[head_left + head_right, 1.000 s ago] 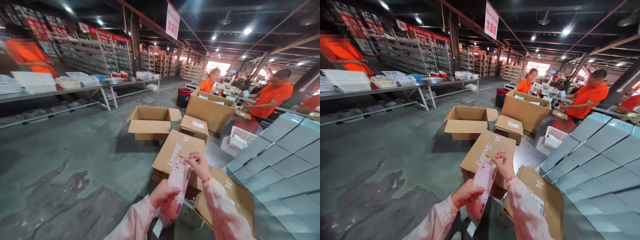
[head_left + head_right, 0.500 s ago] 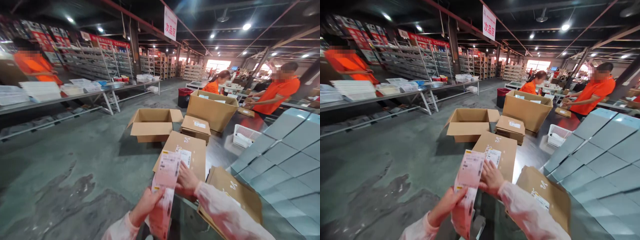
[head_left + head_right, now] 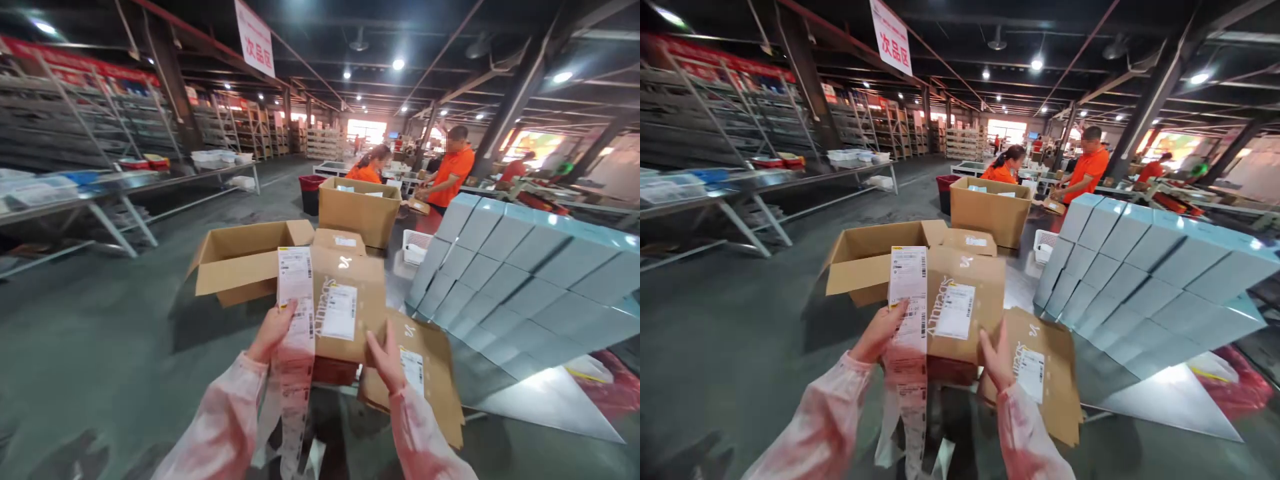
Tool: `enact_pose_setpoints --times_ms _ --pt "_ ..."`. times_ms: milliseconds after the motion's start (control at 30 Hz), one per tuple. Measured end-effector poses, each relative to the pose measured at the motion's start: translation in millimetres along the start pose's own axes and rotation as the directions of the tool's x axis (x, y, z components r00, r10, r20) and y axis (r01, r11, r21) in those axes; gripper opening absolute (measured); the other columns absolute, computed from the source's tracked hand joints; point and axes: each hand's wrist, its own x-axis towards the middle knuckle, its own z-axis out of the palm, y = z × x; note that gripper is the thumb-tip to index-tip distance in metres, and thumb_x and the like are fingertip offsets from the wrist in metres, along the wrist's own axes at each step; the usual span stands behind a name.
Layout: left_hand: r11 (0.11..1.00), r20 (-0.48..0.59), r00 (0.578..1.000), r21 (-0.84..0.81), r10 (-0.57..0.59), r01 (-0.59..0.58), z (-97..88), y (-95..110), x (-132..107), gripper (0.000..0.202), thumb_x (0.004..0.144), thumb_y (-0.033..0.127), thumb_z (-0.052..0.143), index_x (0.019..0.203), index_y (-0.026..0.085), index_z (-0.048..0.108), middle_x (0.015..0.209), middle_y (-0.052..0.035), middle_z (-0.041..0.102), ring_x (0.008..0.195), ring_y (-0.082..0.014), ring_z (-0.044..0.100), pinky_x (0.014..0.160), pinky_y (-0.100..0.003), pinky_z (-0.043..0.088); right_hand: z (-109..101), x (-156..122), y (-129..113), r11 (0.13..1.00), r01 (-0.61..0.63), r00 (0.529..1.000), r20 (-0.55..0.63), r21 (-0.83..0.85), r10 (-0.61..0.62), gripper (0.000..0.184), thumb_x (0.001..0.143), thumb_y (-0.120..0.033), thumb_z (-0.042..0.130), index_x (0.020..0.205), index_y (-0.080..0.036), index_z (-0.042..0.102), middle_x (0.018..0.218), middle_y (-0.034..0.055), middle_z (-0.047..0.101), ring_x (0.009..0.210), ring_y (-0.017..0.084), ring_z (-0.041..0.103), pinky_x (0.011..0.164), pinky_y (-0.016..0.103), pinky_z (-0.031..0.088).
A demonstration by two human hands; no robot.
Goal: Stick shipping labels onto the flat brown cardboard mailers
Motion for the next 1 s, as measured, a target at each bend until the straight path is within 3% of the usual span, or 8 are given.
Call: enact_pose_setpoints --times_ms 167,267,367,433,600,667,867,1000 --pt "0.879 0.247 0.968 -0.453 -0.036 0.149 20.5 12 -59 0.061 0.061 0.064 0.067 0.093 0.012 0.069 0.088 -0.0111 0.073 0.080 -0.0251 0.067 0.075 -0.034 0.053 -143 -20 21 0.961 -0.241 0.951 -0.230 -0.137 0.205 0.079 0.065 -0.059 0.061 0.130 -0.016 0.048 0.131 0.0143 0.053 0.120 0.031 0.049 0.102 0.046 0.040" --pt "0.879 0.277 0.961 -0.459 0.002 0.130 31.7 9 -86 0.054 0.064 0.057 0.070 0.096 0.013 0.068 0.088 -0.0100 0.072 0.082 -0.0240 0.066 0.076 -0.034 0.052 -171 -27 21 0.847 -0.402 0.906 -0.281 -0.348 0.315 0.077 0.047 -0.060 0.072 0.109 -0.016 0.064 0.121 0.0200 0.059 0.113 0.040 0.052 0.094 0.055 0.041" --pt "0.903 0.353 0.934 -0.414 0.045 0.113 44.5 -1 -104 0.055 0.065 0.053 0.072 0.103 0.015 0.066 0.093 -0.0100 0.072 0.086 -0.0245 0.065 0.076 -0.032 0.052 -122 -46 -7 0.941 -0.289 0.948 0.088 -0.174 0.307 0.075 0.047 -0.064 0.072 0.107 -0.019 0.064 0.111 0.0169 0.064 0.096 0.034 0.061 0.083 0.051 0.048" --pt "0.918 0.446 0.890 -0.386 0.097 0.093 50.6 -7 -112 0.052 0.066 0.047 0.073 0.106 0.015 0.065 0.100 -0.0108 0.071 0.093 -0.0253 0.064 0.080 -0.033 0.051 -71 -62 -35 0.958 -0.241 0.883 0.444 0.152 0.152 0.073 0.057 -0.063 0.070 0.116 -0.021 0.059 0.107 0.0126 0.067 0.094 0.029 0.063 0.082 0.045 0.051" --pt "0.905 0.288 0.954 -0.423 0.082 0.050 43.2 -19 -107 0.044 0.066 0.043 0.073 0.098 0.014 0.068 0.096 -0.0103 0.072 0.090 -0.0241 0.064 0.083 -0.034 0.049 4 -89 -73 0.941 -0.219 0.862 0.503 0.258 0.063 0.042 0.074 -0.053 0.064 0.096 -0.018 0.067 0.097 0.0103 0.072 0.089 0.027 0.066 0.081 0.043 0.052" --pt "0.909 0.216 0.976 -0.411 0.023 0.069 36.7 -24 -101 0.040 0.064 0.046 0.073 0.084 0.012 0.070 0.081 -0.0090 0.072 0.077 -0.0224 0.064 0.075 -0.033 0.049 6 -80 -77 0.960 -0.200 0.817 0.574 0.196 0.053 0.046 0.070 -0.052 0.068 0.099 -0.017 0.067 0.096 0.0092 0.072 0.086 0.027 0.066 0.077 0.041 0.054" --pt "0.918 0.038 0.999 -0.397 0.009 0.007 40.2 -39 -101 0.037 0.065 0.049 0.071 0.072 0.013 0.068 0.069 -0.0042 0.067 0.067 -0.0161 0.058 0.065 -0.026 0.045 10 -35 -96 0.995 0.055 0.849 0.529 -0.079 -0.005 0.036 0.077 -0.052 0.059 0.085 -0.020 0.075 0.077 0.0045 0.073 0.073 0.023 0.065 0.068 0.034 0.052" --pt "0.938 -0.164 0.986 -0.344 -0.026 -0.033 48.3 -49 -99 0.049 0.063 0.058 0.068 0.048 0.017 0.046 0.046 0.0053 0.044 0.049 -0.0087 0.038 0.049 -0.022 0.033 21 -33 -95 0.993 0.071 0.836 0.548 -0.094 -0.008 0.031 0.076 -0.048 0.061 0.087 -0.022 0.075 0.082 0.0037 0.074 0.075 0.023 0.066 0.066 0.031 0.052"
